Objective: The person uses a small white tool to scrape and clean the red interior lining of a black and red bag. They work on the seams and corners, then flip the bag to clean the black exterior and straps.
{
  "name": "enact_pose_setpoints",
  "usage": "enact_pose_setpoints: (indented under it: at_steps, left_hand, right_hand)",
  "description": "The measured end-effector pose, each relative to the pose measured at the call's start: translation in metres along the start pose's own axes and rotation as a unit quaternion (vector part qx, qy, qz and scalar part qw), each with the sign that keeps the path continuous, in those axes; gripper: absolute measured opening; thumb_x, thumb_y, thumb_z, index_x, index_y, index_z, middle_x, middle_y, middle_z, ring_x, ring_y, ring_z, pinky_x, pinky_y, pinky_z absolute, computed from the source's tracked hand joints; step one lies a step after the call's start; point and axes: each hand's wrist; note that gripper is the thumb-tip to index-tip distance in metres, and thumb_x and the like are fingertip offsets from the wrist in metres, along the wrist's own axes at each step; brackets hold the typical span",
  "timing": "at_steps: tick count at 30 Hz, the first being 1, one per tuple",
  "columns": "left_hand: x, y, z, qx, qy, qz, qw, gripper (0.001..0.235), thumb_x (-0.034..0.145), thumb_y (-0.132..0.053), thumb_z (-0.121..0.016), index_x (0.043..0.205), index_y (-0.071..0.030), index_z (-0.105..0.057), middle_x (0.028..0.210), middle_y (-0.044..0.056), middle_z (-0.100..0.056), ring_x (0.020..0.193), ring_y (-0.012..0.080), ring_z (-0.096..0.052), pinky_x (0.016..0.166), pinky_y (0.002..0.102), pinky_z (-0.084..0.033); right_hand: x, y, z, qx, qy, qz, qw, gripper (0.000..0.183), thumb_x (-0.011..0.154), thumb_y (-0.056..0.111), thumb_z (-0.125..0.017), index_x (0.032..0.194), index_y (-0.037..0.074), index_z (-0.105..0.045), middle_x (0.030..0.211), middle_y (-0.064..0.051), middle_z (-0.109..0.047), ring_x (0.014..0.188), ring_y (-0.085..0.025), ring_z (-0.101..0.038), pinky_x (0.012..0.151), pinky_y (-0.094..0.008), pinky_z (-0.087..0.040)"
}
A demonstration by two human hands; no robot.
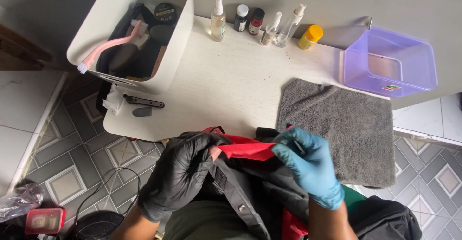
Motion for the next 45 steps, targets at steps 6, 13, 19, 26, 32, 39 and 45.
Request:
enact_pose_setpoints:
  at_steps: [6,13,19,26,32,39,45]
  left_hand:
    - [0.013,-0.032,0.010,-0.157,0.124,0.039,0.979,0.026,0.100,-0.015,-0.046,0.091,0.000,-0.066,0.074,0.004,-0.064,0.062,0.0149,-0.055,0.058,0.030,-0.046]
    - [0.022,-0.026,0.003,-0.276,0.169,0.026,0.946,0.025,0.104,-0.012,-0.047,0.104,0.005,-0.066,0.076,-0.001,-0.058,0.063,0.0095,-0.044,0.057,0.030,-0.038]
    - [0.030,-0.015,-0.003,-0.215,0.144,0.007,0.966,0.029,0.103,-0.017,-0.047,0.100,0.005,-0.066,0.075,0.004,-0.062,0.063,0.0126,-0.048,0.058,0.030,-0.042]
    - [0.032,-0.002,-0.006,-0.255,0.183,0.029,0.949,0.031,0.104,-0.019,-0.047,0.093,0.004,-0.066,0.072,0.004,-0.059,0.062,0.0120,-0.047,0.056,0.029,-0.038]
    - [0.033,0.002,-0.007,-0.223,0.188,0.011,0.957,0.032,0.104,-0.019,-0.045,0.094,0.003,-0.066,0.070,0.006,-0.060,0.059,0.0139,-0.048,0.054,0.032,-0.037]
    - [0.027,0.007,-0.014,-0.233,0.105,0.044,0.966,0.032,0.102,-0.018,-0.048,0.101,0.005,-0.070,0.072,0.001,-0.061,0.062,0.0097,-0.046,0.056,0.027,-0.038]
    - [0.020,0.001,-0.027,-0.236,0.050,0.037,0.970,0.030,0.105,-0.019,-0.047,0.095,0.000,-0.068,0.071,-0.001,-0.053,0.060,0.0090,-0.043,0.054,0.026,-0.034]
  right_hand:
    - [-0.021,0.035,0.025,0.068,0.013,0.065,0.995,0.004,0.083,0.000,-0.075,0.086,0.002,-0.072,0.084,-0.006,-0.072,0.073,-0.013,-0.064,0.073,-0.026,-0.054]
    - [-0.040,0.025,0.044,0.039,0.004,0.026,0.999,0.007,0.082,0.006,-0.069,0.083,-0.001,-0.071,0.074,-0.004,-0.067,0.064,-0.013,-0.057,0.068,-0.028,-0.050]
    - [-0.050,-0.042,0.057,0.207,-0.104,0.021,0.973,0.024,0.084,-0.012,-0.068,0.097,0.006,-0.059,0.107,-0.018,-0.068,0.101,-0.030,-0.068,0.097,-0.043,-0.055]
    - [-0.033,-0.040,0.051,0.190,-0.130,-0.080,0.970,0.022,0.085,-0.007,-0.069,0.106,-0.005,-0.070,0.104,-0.019,-0.073,0.091,-0.027,-0.071,0.083,-0.037,-0.055]
    - [-0.023,-0.023,0.038,0.168,-0.102,-0.068,0.978,0.016,0.086,-0.003,-0.067,0.102,-0.001,-0.070,0.096,-0.013,-0.070,0.085,-0.023,-0.065,0.076,-0.034,-0.052]
    - [-0.015,0.031,-0.011,-0.206,-0.163,0.032,0.964,0.042,0.094,0.014,-0.065,0.129,-0.004,-0.051,0.081,-0.010,-0.065,0.060,-0.011,-0.054,0.053,-0.023,-0.042]
    - [-0.059,0.015,-0.023,-0.269,-0.146,0.017,0.952,0.043,0.089,0.008,-0.059,0.130,-0.005,-0.056,0.085,-0.006,-0.066,0.064,-0.010,-0.054,0.061,-0.022,-0.047]
Point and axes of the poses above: each hand's wrist, its own x-axis towards the middle knuckle, its own z-axis out of the back of the hand, y = z × x
